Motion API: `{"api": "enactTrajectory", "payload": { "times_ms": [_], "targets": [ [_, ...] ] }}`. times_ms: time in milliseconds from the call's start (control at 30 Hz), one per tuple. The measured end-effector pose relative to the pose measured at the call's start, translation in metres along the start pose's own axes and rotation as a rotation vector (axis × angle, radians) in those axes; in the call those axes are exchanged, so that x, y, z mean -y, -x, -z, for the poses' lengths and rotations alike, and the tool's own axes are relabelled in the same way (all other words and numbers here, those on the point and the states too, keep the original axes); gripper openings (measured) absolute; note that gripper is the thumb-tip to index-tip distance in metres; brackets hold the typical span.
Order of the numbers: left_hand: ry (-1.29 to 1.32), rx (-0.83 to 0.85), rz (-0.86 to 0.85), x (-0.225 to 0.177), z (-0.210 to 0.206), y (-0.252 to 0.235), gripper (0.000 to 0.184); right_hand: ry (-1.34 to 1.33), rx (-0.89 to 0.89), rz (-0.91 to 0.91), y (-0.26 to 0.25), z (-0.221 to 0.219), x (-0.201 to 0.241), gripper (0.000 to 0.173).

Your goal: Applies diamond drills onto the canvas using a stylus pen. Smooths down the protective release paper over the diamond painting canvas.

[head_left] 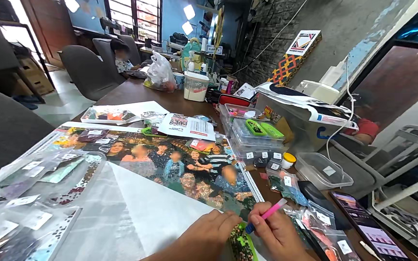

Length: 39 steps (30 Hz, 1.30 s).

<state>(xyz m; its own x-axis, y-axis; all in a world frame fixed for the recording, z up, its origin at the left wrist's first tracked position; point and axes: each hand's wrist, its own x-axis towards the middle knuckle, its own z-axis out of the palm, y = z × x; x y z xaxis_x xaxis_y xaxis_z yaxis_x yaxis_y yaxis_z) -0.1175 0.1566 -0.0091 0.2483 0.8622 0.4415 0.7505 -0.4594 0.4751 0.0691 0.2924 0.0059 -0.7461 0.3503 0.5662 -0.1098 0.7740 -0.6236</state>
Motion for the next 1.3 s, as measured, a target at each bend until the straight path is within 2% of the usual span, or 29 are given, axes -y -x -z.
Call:
{"api": "enactTrajectory", "payload": {
  "times_ms": [667, 800, 1000, 1300],
  "targets": [
    [0.004, 0.015, 0.019, -0.001, 0.0, 0.0, 0.081, 0.047, 0.019, 0.034, -0.001, -0.002, -0.003, 0.031],
    [0.008, 0.022, 0.024, -0.002, 0.001, -0.001, 0.081, 0.013, -0.006, -0.036, 0.0, 0.0, -0.002, 0.032],
    [0.024, 0.034, 0.027, -0.001, 0.002, -0.001, 0.08, -0.175, -0.029, -0.184, -0.001, 0.002, 0.0, 0.026],
    [0.027, 0.035, 0.046, -0.004, 0.004, -0.001, 0.08, -0.26, -0.152, -0.256, -0.001, 0.014, -0.006, 0.019]
  ]
}}
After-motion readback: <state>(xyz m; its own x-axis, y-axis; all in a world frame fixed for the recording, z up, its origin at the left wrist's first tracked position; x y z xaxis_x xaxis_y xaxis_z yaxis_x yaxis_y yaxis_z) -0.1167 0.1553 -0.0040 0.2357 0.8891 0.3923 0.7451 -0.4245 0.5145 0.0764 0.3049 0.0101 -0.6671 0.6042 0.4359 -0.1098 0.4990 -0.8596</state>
